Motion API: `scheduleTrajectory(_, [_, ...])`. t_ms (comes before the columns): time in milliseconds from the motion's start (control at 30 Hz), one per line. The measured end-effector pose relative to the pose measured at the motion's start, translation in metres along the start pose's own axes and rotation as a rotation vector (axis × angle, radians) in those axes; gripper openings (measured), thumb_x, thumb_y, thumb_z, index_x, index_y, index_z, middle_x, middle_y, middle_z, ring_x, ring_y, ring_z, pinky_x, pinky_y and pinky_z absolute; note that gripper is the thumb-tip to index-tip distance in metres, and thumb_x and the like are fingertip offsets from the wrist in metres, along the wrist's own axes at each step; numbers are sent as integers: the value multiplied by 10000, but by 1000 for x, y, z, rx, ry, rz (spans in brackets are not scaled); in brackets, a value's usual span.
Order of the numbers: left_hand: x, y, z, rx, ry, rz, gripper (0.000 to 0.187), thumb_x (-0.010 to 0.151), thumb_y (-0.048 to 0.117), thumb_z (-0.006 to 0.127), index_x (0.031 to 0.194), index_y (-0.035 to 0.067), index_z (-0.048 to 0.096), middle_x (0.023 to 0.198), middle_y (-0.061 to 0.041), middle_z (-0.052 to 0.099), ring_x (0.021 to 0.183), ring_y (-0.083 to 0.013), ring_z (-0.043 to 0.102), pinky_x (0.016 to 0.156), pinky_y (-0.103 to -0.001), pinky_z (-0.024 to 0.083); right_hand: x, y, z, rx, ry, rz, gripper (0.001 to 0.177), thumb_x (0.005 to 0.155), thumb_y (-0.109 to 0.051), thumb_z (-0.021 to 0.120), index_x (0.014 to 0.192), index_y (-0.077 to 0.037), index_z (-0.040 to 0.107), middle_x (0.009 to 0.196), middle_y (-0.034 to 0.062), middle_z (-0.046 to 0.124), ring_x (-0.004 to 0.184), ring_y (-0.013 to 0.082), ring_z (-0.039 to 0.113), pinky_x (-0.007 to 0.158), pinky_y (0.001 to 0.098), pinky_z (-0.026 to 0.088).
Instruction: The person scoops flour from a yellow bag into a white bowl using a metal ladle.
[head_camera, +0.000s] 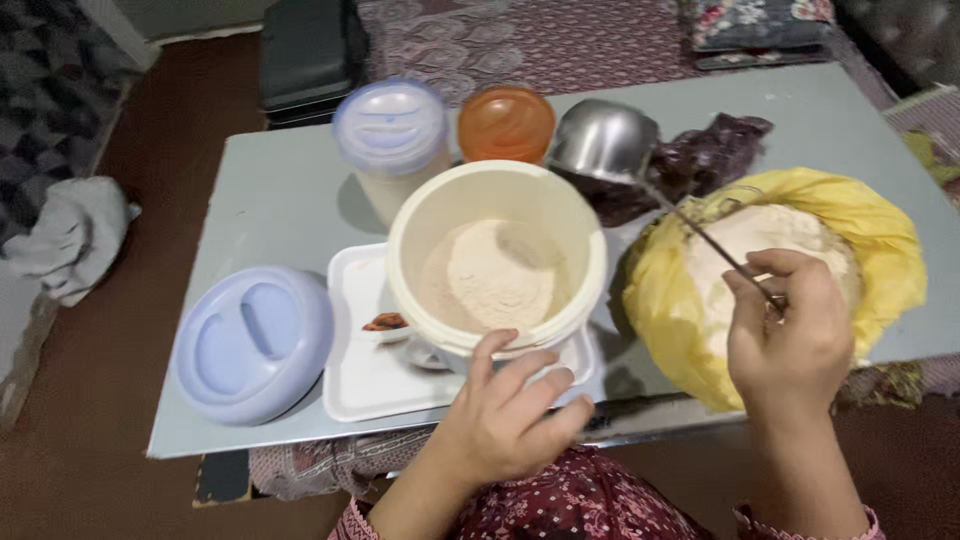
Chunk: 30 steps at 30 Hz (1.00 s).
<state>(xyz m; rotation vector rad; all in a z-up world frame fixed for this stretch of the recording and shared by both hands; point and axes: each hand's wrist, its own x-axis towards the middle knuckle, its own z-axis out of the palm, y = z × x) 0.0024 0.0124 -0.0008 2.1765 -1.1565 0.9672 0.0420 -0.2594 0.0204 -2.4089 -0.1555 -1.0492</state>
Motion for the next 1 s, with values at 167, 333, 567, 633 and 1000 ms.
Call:
scheduleTrajectory(167, [15,3,23,-81,-39,92,227,988,167,725,1180,151,605,1135,-48,642,1177,-260,632,1082,-594,446,-6,27,-27,-173,54,94,156,1037,-17,758,1093,16,616,1040,148,699,850,273,680,722,383,539])
scheduleTrajectory(333, [30,8,48,-162,-46,167,306,961,165,699,1246,151,588,1150,-62,646,1171,-278,626,1072,-606,434,-23,57,-52,-488,70,146,152,1070,-53,784,1126,-32,645,949,125,689,799,293,672,766,431,533])
scheduleTrajectory(567, [49,21,74,-279,-81,252,295,1000,165,681,1280,171,591,1192,-55,641,1189,-265,621,1101,-576,431,-50,101,-66,-699,31,210,151,1023,-44,731,1137,-106,653,918,73,679,844,267,667,734,409,528])
scheduleTrajectory(633, [52,23,77,-302,-82,258,291,1007,169,679,1284,178,590,1200,-53,643,1193,-263,620,1107,-564,437,-55,111,-63,-763,-18,278,129,1037,-64,733,1125,-126,661,884,70,661,824,259,656,727,422,519])
scheduleTrajectory(1000, [52,24,74,-280,-138,235,284,1016,171,639,1293,187,582,1186,-40,647,1194,-245,622,1123,-557,447,-63,146,-32,-699,-96,245,314,893,29,652,1185,-87,655,1057,104,720,957,334,659,816,469,525])
